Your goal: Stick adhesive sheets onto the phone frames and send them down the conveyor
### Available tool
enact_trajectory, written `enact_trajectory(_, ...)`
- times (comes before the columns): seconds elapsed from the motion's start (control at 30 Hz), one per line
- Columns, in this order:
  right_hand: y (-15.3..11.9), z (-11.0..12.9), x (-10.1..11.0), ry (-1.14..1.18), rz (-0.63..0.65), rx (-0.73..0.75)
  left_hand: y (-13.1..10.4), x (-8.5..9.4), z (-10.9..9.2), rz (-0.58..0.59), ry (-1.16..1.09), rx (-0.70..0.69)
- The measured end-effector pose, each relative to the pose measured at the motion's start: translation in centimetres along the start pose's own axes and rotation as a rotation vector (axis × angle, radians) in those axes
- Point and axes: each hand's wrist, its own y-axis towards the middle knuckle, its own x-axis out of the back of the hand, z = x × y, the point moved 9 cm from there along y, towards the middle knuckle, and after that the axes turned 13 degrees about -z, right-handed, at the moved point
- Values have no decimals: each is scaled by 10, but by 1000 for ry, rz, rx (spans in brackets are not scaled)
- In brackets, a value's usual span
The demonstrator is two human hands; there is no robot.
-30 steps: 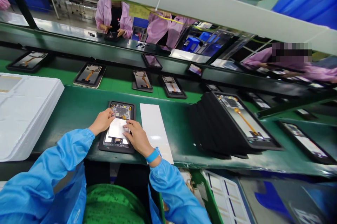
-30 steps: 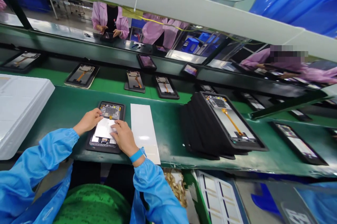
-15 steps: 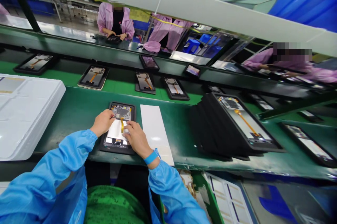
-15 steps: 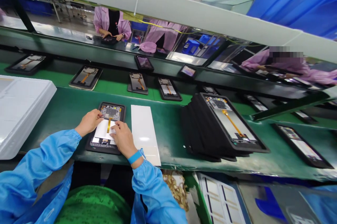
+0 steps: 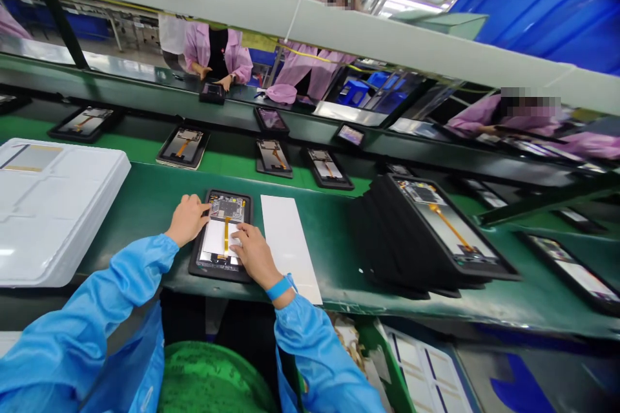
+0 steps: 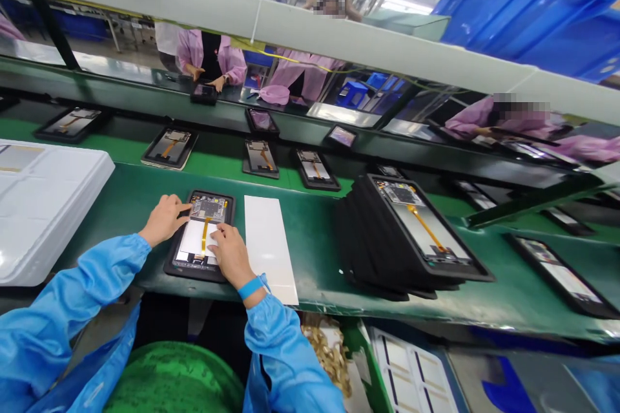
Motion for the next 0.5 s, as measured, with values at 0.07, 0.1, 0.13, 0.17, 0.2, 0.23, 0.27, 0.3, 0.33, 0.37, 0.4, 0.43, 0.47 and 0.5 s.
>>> enact_trajectory(0.07,-2,-3,4,2,-54,-27,-14,-3,15,-49,23,67)
enact_trajectory(0.1,-4,-6,7,-10,-94,-66,-24,-7,20,-66,21,103)
enact_trajectory(0.13,-6,-10,9,-25,-132,-118,-33,-13,23,-77,3,132)
enact_trajectory(0.17,-9,-15,10,-37,-163,-173,-42,-18,23,-88,-28,149)
enact_trajectory(0.2,-12,-18,9,-42,-180,-220,-50,-23,21,-105,-71,162)
enact_trajectory(0.23,-15,-20,7,-37,-183,-254,-57,-25,18,-132,-123,180)
enact_trajectory(0.27,-18,-21,5,-23,-177,-278,-62,-26,15,-163,-188,203)
enact_trajectory(0.3,-19,-22,4,-6,-167,-295,-65,-26,11,-188,-278,227)
enact_trajectory(0.33,-20,-23,4,16,-153,-308,-67,-25,8,-199,-395,259)
enact_trajectory(0.37,-20,-25,6,46,-133,-315,-65,-26,6,-190,-531,298)
enact_trajectory(0.4,-18,-28,12,84,-112,-313,-60,-28,4,-162,-670,341)
enact_trajectory(0.43,-13,-32,21,124,-95,-300,-52,-30,2,-123,-795,386)
enact_trajectory(0.47,-7,-39,34,155,-90,-277,-40,-32,1,-86,-888,429)
enact_trajectory(0.5,1,-49,53,166,-104,-254,-25,-34,1,-64,-938,471)
